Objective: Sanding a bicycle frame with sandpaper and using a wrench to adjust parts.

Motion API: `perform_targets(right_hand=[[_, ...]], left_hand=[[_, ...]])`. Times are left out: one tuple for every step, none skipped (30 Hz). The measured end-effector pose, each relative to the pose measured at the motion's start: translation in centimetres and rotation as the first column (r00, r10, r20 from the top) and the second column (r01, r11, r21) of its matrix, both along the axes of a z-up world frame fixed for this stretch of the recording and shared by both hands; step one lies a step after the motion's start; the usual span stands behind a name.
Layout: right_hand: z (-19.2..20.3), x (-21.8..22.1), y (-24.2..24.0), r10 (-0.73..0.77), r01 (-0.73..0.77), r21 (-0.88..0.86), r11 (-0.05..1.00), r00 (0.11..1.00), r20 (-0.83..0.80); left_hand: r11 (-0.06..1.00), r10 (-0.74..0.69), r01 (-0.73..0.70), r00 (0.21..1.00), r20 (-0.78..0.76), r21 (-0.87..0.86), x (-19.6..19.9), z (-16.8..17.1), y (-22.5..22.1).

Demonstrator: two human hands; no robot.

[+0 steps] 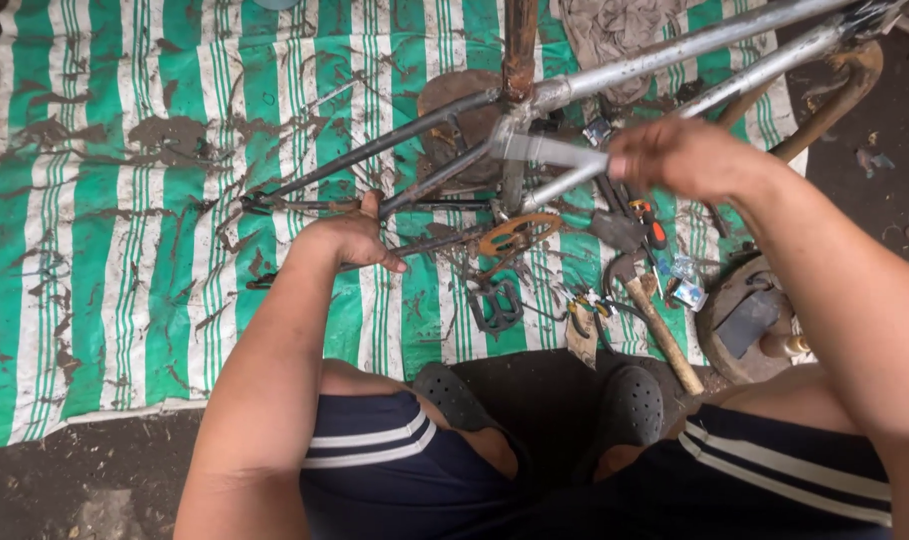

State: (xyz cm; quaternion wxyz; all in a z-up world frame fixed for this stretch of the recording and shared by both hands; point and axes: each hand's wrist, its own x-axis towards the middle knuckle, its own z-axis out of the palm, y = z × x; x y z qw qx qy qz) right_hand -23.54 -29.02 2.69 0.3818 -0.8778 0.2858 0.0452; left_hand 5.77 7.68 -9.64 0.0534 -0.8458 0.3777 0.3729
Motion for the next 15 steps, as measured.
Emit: perform_targets(right_hand=[[-0.6,-0.4,-0.6,0.194,-0.19,0.159,0.969,0.981,-0.011],[-1.4,-0.9,-1.0,0.384,-0.364,0.32,0.875,0.923,0.002],[-1.2,0.0,-0.6,0.386,-0.367,0.319,0.874,0.922,0.003],[-1.3,0.4,-0.2,0.128,-0.137,0.227,0.964,0.99,0.056],[-1.3,0.9,0.2,-0.136,0.116,0.151,0.982,0.983,0.127],[0.0,0.6,1.1,-0.138,0.118,0.151,0.981,0.982,0.128],[1.4,0.3,2.1,0.016,-0.014,0.127,0.992,1.0,-0.011],[2.8,0.3,3.0,0.17,-0.153,0.118,0.981,0.974,-0.151],[3.3,0.5,2.7,0.173,-0.157,0.114,0.981,0.974,-0.147],[3.6,0.4,2.6,0.174,-0.162,0.145,0.976,0.982,-0.075],[3.9,0.3,2.5,0.172,-0.169,0.176,0.97,0.985,-0.001],[4.2,0.3,2.6,0.169,-0.166,0.177,0.97,0.986,-0.003],[4.6,0.2,2.8,0.212,-0.205,0.133,0.97,0.977,-0.038],[5.0,0.5,2.9,0.258,-0.251,0.089,0.964,0.963,-0.073],[4.8,0.5,2.8,0.26,-0.253,0.088,0.963,0.963,-0.071]], left_hand=[[1.0,-0.005,0.005,1.0,0.006,0.0,0.1,-0.1,-0.1],[1.0,-0.006,0.006,1.0,0.006,0.005,-0.2,-0.4,0.2],[1.0,-0.004,0.004,1.0,0.007,0.004,0.0,-0.2,0.2],[1.0,0.011,-0.011,1.0,0.002,0.013,-0.1,-0.2,0.2],[0.999,0.027,-0.026,1.0,-0.004,0.022,-0.1,-0.1,0.1],[0.999,0.024,-0.024,1.0,-0.002,0.022,-0.3,0.0,0.1],[0.999,0.023,-0.023,1.0,-0.003,0.023,-0.4,0.0,0.2],[0.999,0.027,-0.027,1.0,0.0,0.019,-0.5,0.2,0.3],[0.999,0.031,-0.031,1.0,0.004,0.016,-0.1,0.4,0.2],[0.999,0.053,-0.053,0.998,-0.032,0.008,0.0,0.5,0.2],[0.997,0.075,-0.075,0.995,-0.069,0.002,0.2,0.6,0.1],[0.997,0.072,-0.072,0.995,-0.071,0.003,0.0,0.8,0.1],[0.998,0.066,-0.066,0.996,-0.061,0.01,-0.1,1.0,0.0],[0.998,0.065,-0.064,0.997,-0.049,0.016,0.0,1.3,0.1],[0.998,0.067,-0.066,0.997,-0.048,0.015,-0.1,1.4,0.0]])
